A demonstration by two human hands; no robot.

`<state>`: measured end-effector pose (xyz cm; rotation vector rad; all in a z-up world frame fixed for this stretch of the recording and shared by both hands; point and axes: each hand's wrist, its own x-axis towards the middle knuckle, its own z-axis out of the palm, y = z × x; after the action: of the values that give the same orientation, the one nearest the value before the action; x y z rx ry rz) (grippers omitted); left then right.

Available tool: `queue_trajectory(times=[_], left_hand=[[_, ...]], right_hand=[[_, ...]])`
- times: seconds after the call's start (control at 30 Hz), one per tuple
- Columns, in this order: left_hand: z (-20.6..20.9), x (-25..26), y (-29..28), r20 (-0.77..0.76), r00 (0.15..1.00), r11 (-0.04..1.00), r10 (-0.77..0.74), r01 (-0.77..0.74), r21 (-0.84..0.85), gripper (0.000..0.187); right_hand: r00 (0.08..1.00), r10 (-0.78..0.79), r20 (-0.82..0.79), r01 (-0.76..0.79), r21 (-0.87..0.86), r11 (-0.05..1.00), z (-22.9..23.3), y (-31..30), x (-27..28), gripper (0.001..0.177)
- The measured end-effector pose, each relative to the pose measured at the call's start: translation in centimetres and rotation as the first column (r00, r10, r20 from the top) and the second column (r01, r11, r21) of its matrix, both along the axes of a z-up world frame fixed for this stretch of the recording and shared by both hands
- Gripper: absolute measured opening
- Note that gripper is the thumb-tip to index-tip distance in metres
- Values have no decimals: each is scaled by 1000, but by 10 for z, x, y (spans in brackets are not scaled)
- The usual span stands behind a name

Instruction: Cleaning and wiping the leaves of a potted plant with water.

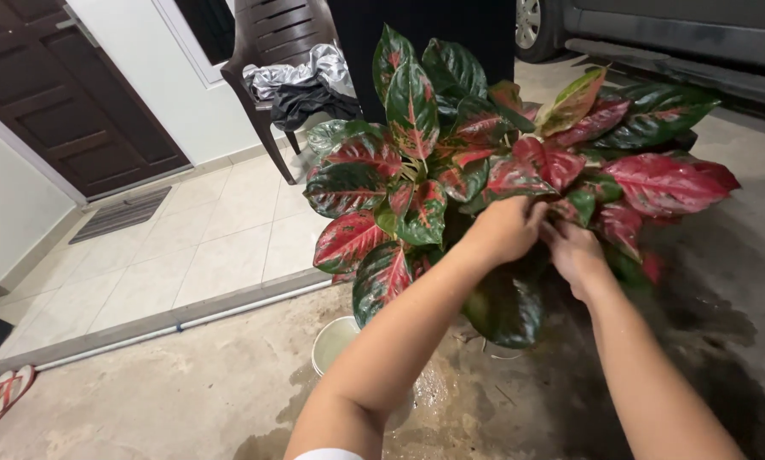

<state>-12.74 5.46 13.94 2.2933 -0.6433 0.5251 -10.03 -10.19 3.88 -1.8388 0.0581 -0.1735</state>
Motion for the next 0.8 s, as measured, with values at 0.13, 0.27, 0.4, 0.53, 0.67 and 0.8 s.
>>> queue_trajectory(times=[0.13,0.27,0.4,0.53,0.67,0.8], left_hand=[[-14,19,6,-95,991,994,93,-87,62,40],[-28,21,18,-40,991,971,130,-119,207,39],[-18,-5,26,370,927,984,61,-119,134,52],[-13,-9,22,322,943,972,84,-149,181,51],[-11,-9,19,236,969,977,72,-116,180,39],[-16,-7,15,226,974,989,32,-64,136,36]], right_hand=[[802,-187,568,349,-190,918,-22,-4,3,32],[869,-279,409,413,-288,864,19,16,-35,34],[937,-205,282,254,-150,956,12,19,-33,35],[996,70,-64,-38,403,914,-11,24,-2,30],[902,350,-253,25,839,543,15,36,-16,38],[876,448,178,-230,971,63,-48,31,28,30]])
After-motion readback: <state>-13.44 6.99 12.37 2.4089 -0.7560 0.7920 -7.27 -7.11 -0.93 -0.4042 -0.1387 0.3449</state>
